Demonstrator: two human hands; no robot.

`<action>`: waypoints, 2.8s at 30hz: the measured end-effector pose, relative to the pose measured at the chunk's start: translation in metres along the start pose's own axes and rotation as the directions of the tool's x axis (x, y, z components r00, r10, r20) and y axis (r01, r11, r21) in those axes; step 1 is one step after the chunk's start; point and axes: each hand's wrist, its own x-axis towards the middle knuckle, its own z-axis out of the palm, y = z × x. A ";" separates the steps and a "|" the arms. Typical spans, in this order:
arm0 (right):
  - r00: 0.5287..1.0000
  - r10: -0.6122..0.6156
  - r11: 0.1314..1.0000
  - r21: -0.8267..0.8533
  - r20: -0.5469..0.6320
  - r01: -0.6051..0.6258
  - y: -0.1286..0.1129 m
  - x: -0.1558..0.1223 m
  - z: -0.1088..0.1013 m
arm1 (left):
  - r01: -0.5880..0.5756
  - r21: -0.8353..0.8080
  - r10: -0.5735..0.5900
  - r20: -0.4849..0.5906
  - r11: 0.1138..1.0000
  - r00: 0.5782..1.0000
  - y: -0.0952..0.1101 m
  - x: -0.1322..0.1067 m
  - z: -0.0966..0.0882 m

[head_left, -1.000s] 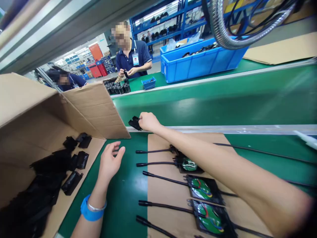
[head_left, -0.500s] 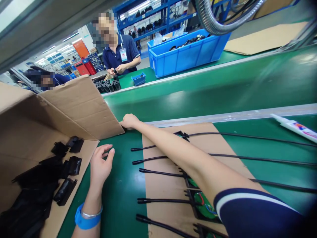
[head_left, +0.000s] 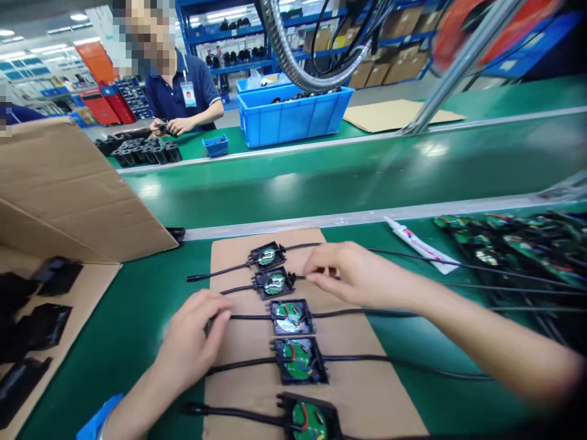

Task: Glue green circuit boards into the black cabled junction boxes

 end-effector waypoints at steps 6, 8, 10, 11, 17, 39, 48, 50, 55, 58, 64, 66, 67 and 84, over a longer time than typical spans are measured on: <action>0.996 0.000 0.999 -0.048 -0.088 -0.004 0.042 -0.009 0.055 | 0.008 0.229 -0.042 0.140 0.973 0.989 0.005 0.047 0.041; 0.996 0.001 1.000 -0.025 -0.086 -0.003 0.046 -0.002 0.061 | 0.034 0.229 -0.071 0.155 0.973 0.985 0.001 0.053 0.042; 0.993 0.002 1.000 0.013 -0.119 0.000 0.043 -0.002 0.058 | 0.035 0.168 -0.059 0.137 0.985 0.989 0.002 0.052 0.039; 0.991 -0.002 1.000 0.024 -0.134 0.005 0.039 -0.004 0.055 | 0.031 0.130 -0.047 0.120 0.991 0.992 0.003 0.050 0.036; 1.000 -0.016 0.980 -0.198 0.005 0.016 0.010 -0.017 0.030 | 0.003 0.075 -0.011 0.113 0.997 0.994 0.016 0.044 0.030; 0.920 0.053 0.961 -0.269 0.387 0.058 -0.004 0.034 0.031 | 0.052 0.108 -0.080 0.282 0.993 0.956 0.010 0.069 0.040; 0.925 0.035 0.982 -0.185 0.378 0.039 -0.002 0.027 0.034 | -0.091 0.213 0.073 0.091 0.973 0.993 0.020 0.066 0.040; 0.928 0.027 0.982 -0.184 0.373 0.046 -0.002 0.026 0.034 | -0.156 0.302 0.154 0.028 0.940 0.988 0.019 0.061 0.046; 0.936 0.010 0.985 -0.163 0.353 0.051 0.001 0.025 0.035 | -0.215 0.423 0.217 0.044 0.880 0.975 0.012 0.053 0.056; 0.940 -0.019 0.986 -0.151 0.342 0.075 0.001 0.025 0.036 | -0.337 0.519 0.295 0.165 0.786 0.941 0.013 0.054 0.056; 0.942 0.008 0.989 -0.140 0.336 0.042 0.003 0.023 0.037 | -0.307 0.487 0.232 0.208 0.818 0.950 0.019 0.053 0.046; 0.942 0.018 0.997 -0.079 0.335 0.009 0.005 0.020 0.033 | -0.229 0.397 0.189 0.139 0.889 0.972 0.022 0.054 0.043; 0.944 0.022 0.999 -0.044 0.328 -0.008 0.006 0.019 0.031 | -0.221 0.335 0.189 0.128 0.916 0.974 0.024 0.056 0.043; 0.964 0.180 0.981 0.035 0.194 -0.191 0.021 0.005 0.053 | -0.334 0.090 0.295 0.295 0.938 0.909 0.020 0.062 0.060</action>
